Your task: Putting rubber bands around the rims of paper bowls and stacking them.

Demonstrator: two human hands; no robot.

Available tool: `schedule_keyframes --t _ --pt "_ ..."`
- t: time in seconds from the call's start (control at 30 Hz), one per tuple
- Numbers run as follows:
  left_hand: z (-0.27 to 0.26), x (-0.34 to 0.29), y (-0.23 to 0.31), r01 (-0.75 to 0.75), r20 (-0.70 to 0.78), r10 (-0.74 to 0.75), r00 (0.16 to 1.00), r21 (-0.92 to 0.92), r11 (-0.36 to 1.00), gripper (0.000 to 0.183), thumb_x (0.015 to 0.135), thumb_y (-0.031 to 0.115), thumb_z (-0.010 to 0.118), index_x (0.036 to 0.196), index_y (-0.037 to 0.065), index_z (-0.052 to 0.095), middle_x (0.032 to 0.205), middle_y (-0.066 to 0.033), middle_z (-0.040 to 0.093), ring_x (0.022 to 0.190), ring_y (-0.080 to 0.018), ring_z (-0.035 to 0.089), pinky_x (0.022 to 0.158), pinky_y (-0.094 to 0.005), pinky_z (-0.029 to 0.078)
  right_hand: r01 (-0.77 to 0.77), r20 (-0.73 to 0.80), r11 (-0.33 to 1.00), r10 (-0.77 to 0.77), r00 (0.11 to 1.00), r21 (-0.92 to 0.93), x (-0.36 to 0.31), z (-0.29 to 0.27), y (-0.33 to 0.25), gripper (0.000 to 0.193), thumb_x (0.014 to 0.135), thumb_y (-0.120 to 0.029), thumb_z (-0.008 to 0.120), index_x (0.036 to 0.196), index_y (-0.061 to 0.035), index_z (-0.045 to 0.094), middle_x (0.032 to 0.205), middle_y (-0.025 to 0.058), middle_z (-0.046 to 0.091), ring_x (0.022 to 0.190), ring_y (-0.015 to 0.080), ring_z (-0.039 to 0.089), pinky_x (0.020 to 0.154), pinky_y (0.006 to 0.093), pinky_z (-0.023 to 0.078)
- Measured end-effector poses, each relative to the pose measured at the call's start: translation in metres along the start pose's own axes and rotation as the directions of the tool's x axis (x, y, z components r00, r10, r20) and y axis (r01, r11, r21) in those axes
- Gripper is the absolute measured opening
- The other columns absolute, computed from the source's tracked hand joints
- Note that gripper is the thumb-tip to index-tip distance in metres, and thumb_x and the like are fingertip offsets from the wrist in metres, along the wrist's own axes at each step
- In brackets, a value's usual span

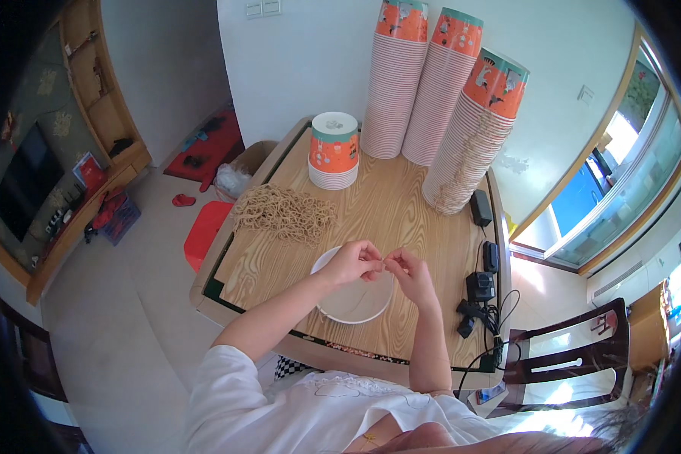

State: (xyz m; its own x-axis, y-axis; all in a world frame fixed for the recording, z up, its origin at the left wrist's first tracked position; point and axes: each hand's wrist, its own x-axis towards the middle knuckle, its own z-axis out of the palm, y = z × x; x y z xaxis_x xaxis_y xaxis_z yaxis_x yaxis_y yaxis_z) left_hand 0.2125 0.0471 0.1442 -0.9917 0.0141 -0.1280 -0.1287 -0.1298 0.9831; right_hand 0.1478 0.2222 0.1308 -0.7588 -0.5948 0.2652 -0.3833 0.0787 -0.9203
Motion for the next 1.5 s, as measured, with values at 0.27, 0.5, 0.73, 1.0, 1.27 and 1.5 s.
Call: schedule_keyframes --t 0.27,0.5,0.73,1.0,1.27,1.5 --pt "-0.001 0.004 -0.013 -0.204 -0.101 0.273 0.957 0.439 0.875 0.012 0.083 0.012 0.066 0.084 0.001 0.066 0.067 -0.0036 0.063 0.061 -0.0109 0.059 0.058 -0.0265 0.047 -0.007 0.015 0.98 0.011 1.0 -0.198 0.004 0.006 0.002 0.017 0.095 -0.012 0.052 0.088 0.0013 0.058 0.073 0.0032 0.056 0.072 0.0108 0.055 0.066 0.0246 0.045" --pt "-0.009 0.006 -0.021 -0.082 -0.167 0.278 0.946 0.704 0.705 0.017 0.079 0.02 0.068 0.083 0.004 0.068 0.08 -0.0122 0.069 0.075 -0.0275 0.067 0.067 -0.038 0.052 -0.014 -0.234 0.999 0.004 0.972 -0.043 0.011 0.01 0.026 0.014 0.092 -0.013 0.055 0.092 -0.0003 0.062 0.074 0.0107 0.062 0.067 0.0144 0.059 0.064 0.0278 0.047" --pt "-0.007 0.012 -0.03 -0.024 -0.197 0.29 0.937 0.791 0.612 0.015 0.076 0.021 0.066 0.077 0.006 0.068 0.076 -0.0128 0.068 0.076 -0.0305 0.066 0.069 -0.0408 0.052 -0.107 -0.127 0.989 0.094 0.987 -0.1 0.008 0.011 0.052 0.012 0.09 -0.01 0.058 0.096 -0.0015 0.064 0.071 0.006 0.062 0.065 0.0111 0.057 0.061 0.0266 0.047" --pt "0.0 0.013 -0.03 0.007 -0.223 0.273 0.936 0.788 0.616 0.015 0.076 0.021 0.066 0.077 0.006 0.067 0.077 -0.0125 0.068 0.077 -0.0307 0.066 0.069 -0.0423 0.052 -0.114 -0.042 0.991 0.111 0.993 -0.069 0.007 0.01 0.049 0.012 0.089 -0.007 0.058 0.096 -0.0007 0.065 0.072 0.0065 0.064 0.065 0.011 0.058 0.061 0.0263 0.047" --pt "0.004 0.01 -0.025 0.013 -0.243 0.283 0.928 0.778 0.628 0.017 0.078 0.021 0.066 0.081 0.005 0.066 0.078 -0.0132 0.068 0.077 -0.0306 0.066 0.069 -0.041 0.052 -0.137 -0.016 0.99 0.136 0.991 -0.016 0.006 0.009 0.057 0.014 0.089 -0.005 0.057 0.098 0.0017 0.064 0.078 0.0084 0.067 0.072 0.0107 0.061 0.065 0.0259 0.049" --pt "0.0 0.013 -0.034 -0.036 -0.229 0.313 0.922 0.753 0.657 0.014 0.078 0.019 0.065 0.082 0.005 0.066 0.08 -0.0131 0.068 0.078 -0.0303 0.067 0.069 -0.0412 0.052 -0.142 0.028 0.99 0.142 0.99 0.013 0.007 0.008 0.058 0.015 0.089 -0.001 0.056 0.101 0.0027 0.063 0.083 0.0035 0.066 0.075 0.0079 0.059 0.066 0.0217 0.048"
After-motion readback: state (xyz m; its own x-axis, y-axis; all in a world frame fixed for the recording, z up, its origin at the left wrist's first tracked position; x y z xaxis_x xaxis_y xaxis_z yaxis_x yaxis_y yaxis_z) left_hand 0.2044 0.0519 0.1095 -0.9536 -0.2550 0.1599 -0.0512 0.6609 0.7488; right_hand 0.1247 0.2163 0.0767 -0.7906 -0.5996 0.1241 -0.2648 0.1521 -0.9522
